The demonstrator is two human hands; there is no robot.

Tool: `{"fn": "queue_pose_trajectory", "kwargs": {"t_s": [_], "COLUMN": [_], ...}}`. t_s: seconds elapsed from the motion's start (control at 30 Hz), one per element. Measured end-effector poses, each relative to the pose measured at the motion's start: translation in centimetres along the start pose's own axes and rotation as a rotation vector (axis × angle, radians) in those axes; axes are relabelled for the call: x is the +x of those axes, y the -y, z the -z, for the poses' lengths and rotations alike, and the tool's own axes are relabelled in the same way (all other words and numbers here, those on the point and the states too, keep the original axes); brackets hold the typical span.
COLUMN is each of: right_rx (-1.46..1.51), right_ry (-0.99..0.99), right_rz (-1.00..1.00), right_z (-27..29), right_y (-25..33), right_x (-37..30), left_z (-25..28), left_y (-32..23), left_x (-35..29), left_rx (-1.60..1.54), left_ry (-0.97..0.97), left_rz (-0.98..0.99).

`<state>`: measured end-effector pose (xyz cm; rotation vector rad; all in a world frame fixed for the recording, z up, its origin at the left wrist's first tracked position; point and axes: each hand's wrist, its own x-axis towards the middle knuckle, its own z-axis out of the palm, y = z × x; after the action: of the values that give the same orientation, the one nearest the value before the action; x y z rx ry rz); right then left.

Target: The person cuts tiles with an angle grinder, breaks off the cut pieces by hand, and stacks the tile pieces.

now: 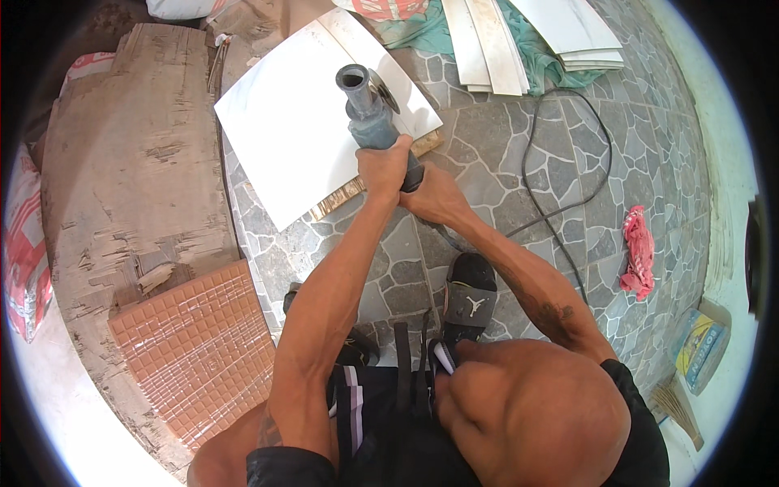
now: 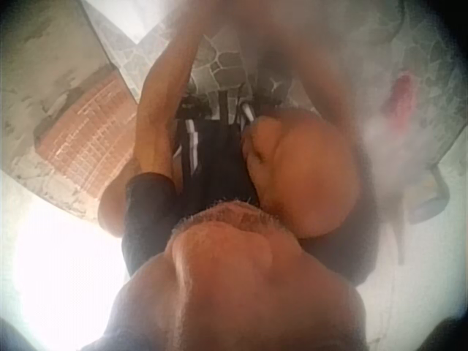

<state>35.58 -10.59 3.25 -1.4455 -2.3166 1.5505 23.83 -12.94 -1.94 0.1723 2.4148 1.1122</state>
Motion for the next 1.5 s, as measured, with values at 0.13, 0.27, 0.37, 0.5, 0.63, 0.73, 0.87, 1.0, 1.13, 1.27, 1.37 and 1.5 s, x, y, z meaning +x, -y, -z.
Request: {"fn": "queue_pose_trajectory", "kwargs": {"t_s": [0.13, 0.27, 0.37, 0.5, 0.63, 0.73, 0.87, 1.0, 1.13, 1.27, 1.37, 1.5], "right_rx": [0.063, 0.034, 0.023, 0.023, 0.011, 0.026, -0.007, 0.007, 0.030, 0.039, 0.073, 0.077], "right_ry": [0.051, 0.027, 0.000, 0.059, 0.051, 0.050, 0.002, 0.052, 0.060, 0.072, 0.114, 0.130], "right_rz": [0.016, 0.019, 0.008, 0.000, -0.001, -0.007, -0.007, -0.009, -0.030, -0.041, -0.046, -0.055], "right_z": [0.2, -0.3, -0.2, 0.2, 0.0, 0.7, 0.1, 0.4, 0.7, 1.4, 1.6, 1.3], "right_y": [-0.6, -1.6, -1.1, -1.5, -1.6, -1.5, -2.2, -2.0, -2.1, -1.2, -0.9, -1.7], "right_x": [-0.1, 0.0, -0.8, -0.9, -1.3, -1.8, -1.9, -2.2, -2.6, -3.4, -3.7, -3.7], "left_z": [-0.2, -0.2, 0.0, 0.2, 0.0, 0.2, 0.4, 0.6, 0.4, 0.2, -0.1, -0.1], "left_y": [-0.1, -0.2, 0.1, 0.3, 0.4, 0.2, 0.2, 0.2, 0.4, 1.0, 1.4, 1.5], "left_x": [-0.6, -1.3, -1.3, -1.7, -2.3, -2.9, -3.2, -3.6, -4.0, -4.0, -4.4, -5.0], "left_rx": [-0.008, 0.034, 0.015, -0.012, -0.018, -0.084, -0.119, -0.122, -0.105, -0.151, -0.186, -0.202], "left_ry": [0.029, 0.019, 0.013, 0.149, 0.006, 0.089, 0.154, 0.142, 0.140, 0.175, 0.076, 0.076], "left_rz": [-0.007, -0.001, -0.001, 0.021, -0.022, -0.008, 0.014, 0.010, 0.020, 0.034, -0.044, -0.062]}}
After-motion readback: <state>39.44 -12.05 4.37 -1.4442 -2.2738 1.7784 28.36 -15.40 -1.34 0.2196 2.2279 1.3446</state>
